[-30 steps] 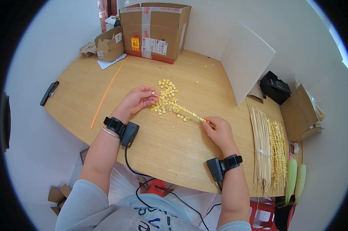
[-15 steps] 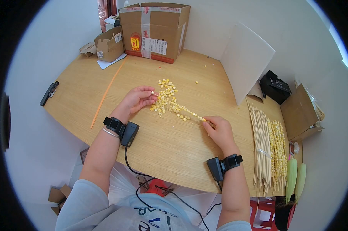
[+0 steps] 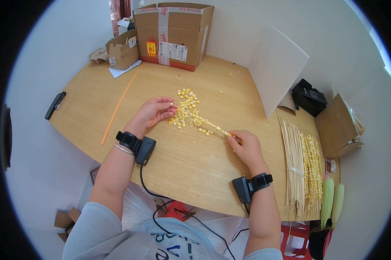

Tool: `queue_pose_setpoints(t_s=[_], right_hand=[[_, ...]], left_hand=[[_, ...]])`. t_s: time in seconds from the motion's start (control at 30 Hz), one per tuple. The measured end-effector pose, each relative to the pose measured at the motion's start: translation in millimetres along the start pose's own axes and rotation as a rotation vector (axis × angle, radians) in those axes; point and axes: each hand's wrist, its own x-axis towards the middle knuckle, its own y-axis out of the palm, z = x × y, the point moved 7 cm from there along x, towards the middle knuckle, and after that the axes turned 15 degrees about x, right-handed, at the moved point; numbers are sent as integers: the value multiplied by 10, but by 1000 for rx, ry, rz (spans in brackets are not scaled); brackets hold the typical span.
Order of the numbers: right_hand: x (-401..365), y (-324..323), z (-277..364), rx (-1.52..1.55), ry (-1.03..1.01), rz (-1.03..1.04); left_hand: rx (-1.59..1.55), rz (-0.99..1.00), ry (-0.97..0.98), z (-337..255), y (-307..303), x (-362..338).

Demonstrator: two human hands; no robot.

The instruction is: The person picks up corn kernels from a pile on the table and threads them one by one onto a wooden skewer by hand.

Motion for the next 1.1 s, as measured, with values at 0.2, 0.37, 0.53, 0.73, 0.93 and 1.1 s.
queue_pose_setpoints(t_s=[0.2, 0.37, 0.53, 0.73, 0.93, 1.1], right_hand=[[-4, 1, 2, 0, 9, 3], [-2, 0, 6, -12, 30, 10], [6, 7, 4, -28, 2, 12], [-4, -8, 4, -16, -2, 0], [-3, -8, 29, 5, -15, 5], [-7, -5, 32, -3, 2, 10]], left_hand=[[2, -5, 10, -23, 12, -21], [24, -14, -3, -24, 13, -34], [55, -32, 12, -36, 4, -38], [126, -64, 13, -30, -17, -30], [149, -50, 21, -66, 22, -62], [126, -37, 19, -36, -1, -38]])
